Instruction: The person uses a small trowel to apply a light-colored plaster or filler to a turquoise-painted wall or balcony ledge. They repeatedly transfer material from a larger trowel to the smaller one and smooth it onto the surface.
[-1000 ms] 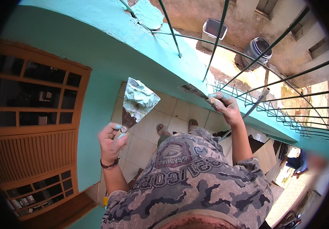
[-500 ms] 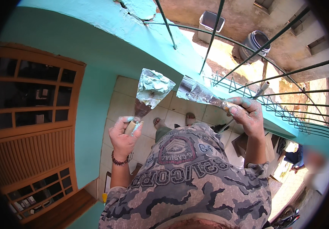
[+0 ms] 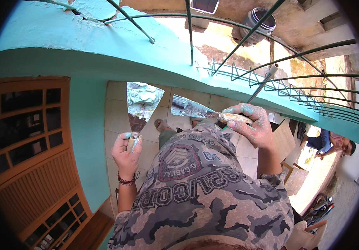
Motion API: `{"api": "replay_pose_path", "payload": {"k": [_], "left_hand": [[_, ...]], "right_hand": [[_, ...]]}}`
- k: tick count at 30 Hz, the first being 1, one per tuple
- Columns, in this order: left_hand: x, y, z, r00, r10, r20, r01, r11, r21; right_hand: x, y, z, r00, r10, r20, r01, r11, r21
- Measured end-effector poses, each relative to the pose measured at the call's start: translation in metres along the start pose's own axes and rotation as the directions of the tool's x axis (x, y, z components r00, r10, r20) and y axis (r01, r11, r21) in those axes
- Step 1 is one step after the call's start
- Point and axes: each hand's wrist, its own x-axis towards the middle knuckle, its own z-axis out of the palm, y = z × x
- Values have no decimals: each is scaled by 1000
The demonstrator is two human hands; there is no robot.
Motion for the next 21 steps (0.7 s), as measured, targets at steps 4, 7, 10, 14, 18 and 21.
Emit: {"api": "replay_pose_path", "payload": {"k": [4,7,10,14,18,21], "left_hand": [[10,10,7,993,114,30,-116,988,105],[12,17,10,986,164,15,-165,979,118],[10,24,8,988,155,19,-157,980,121],[8,38,9,987,159,20,-161,980,116],[10,56,4,991,124,59,-134,962,240],[9,63,1,990,120,70,-135,952,274]], "right_hand": [[7,-24,-7,997,-29,-77,27,999,-23],[15,-35,-5,994,-51,-95,45,997,-63],[20,-36,-2,990,-115,-80,104,986,-131],[25,-40,2,970,-236,-51,213,935,-285],[26,-68,3,931,-363,-44,305,838,-453],[28,-92,5,894,-449,8,375,736,-564]]}}
